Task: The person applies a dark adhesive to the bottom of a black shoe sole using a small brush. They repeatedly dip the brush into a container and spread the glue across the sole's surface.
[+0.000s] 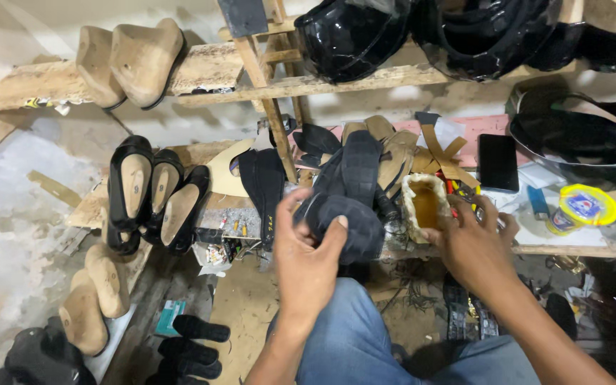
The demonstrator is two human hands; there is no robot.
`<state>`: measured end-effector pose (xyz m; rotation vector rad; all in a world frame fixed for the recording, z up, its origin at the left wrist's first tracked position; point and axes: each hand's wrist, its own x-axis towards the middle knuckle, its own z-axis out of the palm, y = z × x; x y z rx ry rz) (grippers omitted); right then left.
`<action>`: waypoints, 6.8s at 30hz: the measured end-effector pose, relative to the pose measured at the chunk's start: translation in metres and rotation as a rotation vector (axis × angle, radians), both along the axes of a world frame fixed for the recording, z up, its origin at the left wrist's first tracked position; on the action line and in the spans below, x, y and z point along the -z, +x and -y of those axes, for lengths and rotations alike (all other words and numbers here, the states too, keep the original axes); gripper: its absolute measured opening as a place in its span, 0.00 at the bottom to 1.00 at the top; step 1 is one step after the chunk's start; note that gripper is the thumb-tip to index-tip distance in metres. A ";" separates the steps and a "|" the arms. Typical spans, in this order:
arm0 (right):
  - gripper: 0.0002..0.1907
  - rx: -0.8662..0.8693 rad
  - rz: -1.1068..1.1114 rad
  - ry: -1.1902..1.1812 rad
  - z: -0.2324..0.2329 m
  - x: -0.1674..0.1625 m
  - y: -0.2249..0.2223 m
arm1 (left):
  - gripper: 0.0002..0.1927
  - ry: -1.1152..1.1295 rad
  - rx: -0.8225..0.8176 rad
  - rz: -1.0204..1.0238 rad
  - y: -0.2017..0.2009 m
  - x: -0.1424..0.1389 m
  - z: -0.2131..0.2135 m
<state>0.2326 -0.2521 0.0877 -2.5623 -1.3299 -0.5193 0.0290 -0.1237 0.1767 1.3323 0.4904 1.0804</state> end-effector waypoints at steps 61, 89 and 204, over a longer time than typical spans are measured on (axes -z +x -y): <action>0.20 -0.186 -0.387 -0.016 -0.008 -0.018 0.021 | 0.48 -0.407 0.480 -0.151 -0.026 0.070 -0.008; 0.34 -0.812 -0.914 0.176 0.030 -0.027 -0.050 | 0.40 -0.784 0.675 -0.038 -0.015 0.056 -0.017; 0.31 -0.095 -1.381 0.428 0.092 0.184 -0.060 | 0.33 -1.068 -0.311 -0.378 -0.178 0.297 -0.068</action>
